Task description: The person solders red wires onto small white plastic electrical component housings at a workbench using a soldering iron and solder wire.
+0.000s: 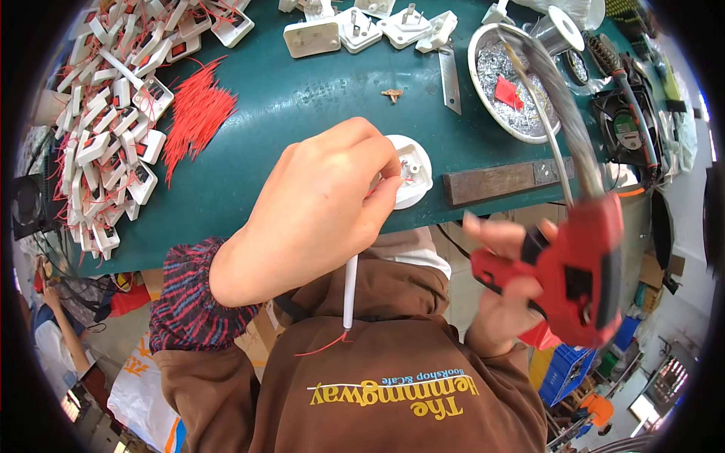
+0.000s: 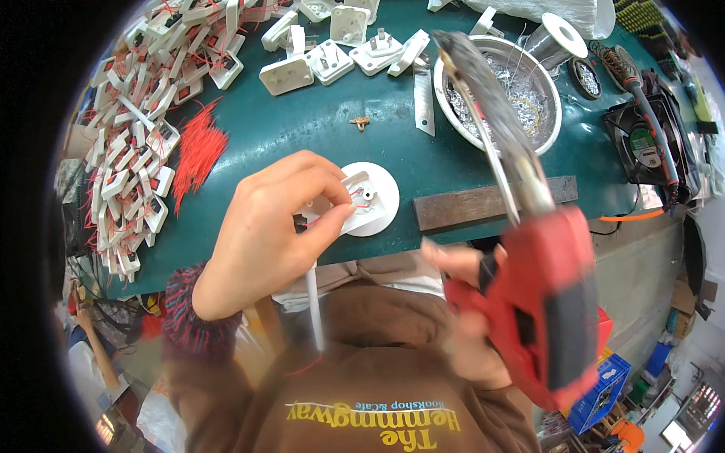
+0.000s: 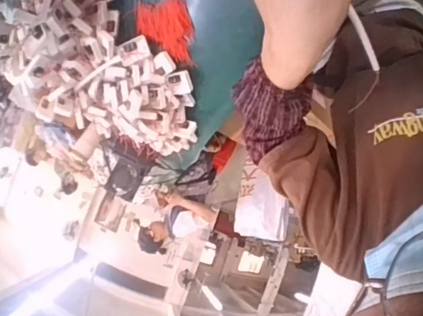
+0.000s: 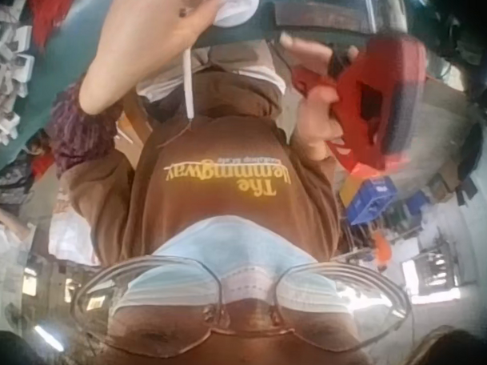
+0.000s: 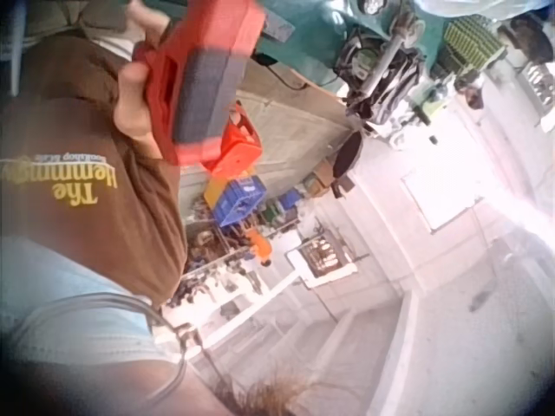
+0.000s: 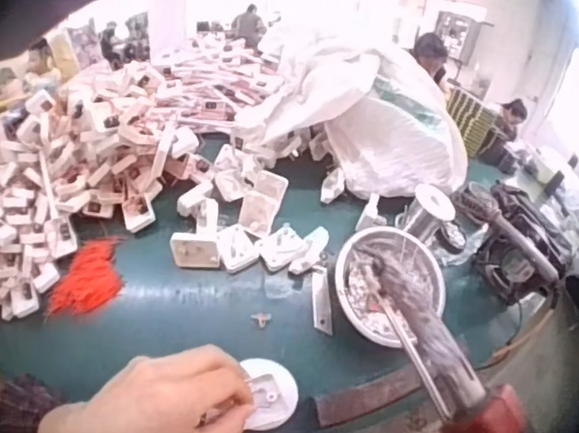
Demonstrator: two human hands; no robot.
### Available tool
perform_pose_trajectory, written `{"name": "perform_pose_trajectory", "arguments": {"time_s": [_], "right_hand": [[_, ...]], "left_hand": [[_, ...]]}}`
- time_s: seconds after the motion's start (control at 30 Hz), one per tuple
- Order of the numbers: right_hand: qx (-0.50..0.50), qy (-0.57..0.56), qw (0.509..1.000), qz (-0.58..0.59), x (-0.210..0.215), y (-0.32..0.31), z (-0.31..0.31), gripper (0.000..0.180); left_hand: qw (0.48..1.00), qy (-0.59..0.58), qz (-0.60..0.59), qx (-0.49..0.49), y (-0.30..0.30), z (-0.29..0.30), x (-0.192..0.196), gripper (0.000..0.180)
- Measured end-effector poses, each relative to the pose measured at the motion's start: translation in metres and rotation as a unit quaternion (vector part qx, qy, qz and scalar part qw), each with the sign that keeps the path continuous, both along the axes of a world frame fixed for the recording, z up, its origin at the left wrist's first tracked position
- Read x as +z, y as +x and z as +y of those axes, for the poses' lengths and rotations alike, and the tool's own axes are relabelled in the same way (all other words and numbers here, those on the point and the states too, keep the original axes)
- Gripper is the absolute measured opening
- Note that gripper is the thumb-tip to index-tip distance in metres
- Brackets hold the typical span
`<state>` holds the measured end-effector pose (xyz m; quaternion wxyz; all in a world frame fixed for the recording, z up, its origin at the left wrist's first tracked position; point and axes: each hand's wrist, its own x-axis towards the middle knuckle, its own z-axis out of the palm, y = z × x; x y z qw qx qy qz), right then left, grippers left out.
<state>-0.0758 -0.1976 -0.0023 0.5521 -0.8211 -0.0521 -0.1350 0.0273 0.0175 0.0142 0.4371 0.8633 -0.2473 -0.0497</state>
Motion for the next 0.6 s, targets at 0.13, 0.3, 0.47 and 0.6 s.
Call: {"name": "perform_pose_trajectory", "arguments": {"time_s": [0.13, 0.3, 0.47, 0.6], "right_hand": [[0.055, 0.186, 0.978, 0.08, 0.012, -0.041, -0.027, 0.075], [0.209, 0.257, 0.936, 0.118, 0.011, -0.053, -0.062, 0.088], [0.009, 0.234, 0.955, 0.181, 0.037, -0.063, -0.037, 0.085], [0.018, 0.234, 0.956, 0.176, 0.038, -0.07, -0.053, 0.08]], "left_hand": [[1.0, 0.019, -0.023, 0.003, -0.002, -0.007, -0.001, 0.007], [0.998, 0.045, -0.026, 0.025, -0.006, -0.007, 0.0, 0.007], [0.997, 0.048, -0.039, 0.038, -0.008, -0.01, -0.004, 0.008], [0.998, 0.031, -0.049, 0.036, -0.009, -0.011, -0.005, 0.008]]}}
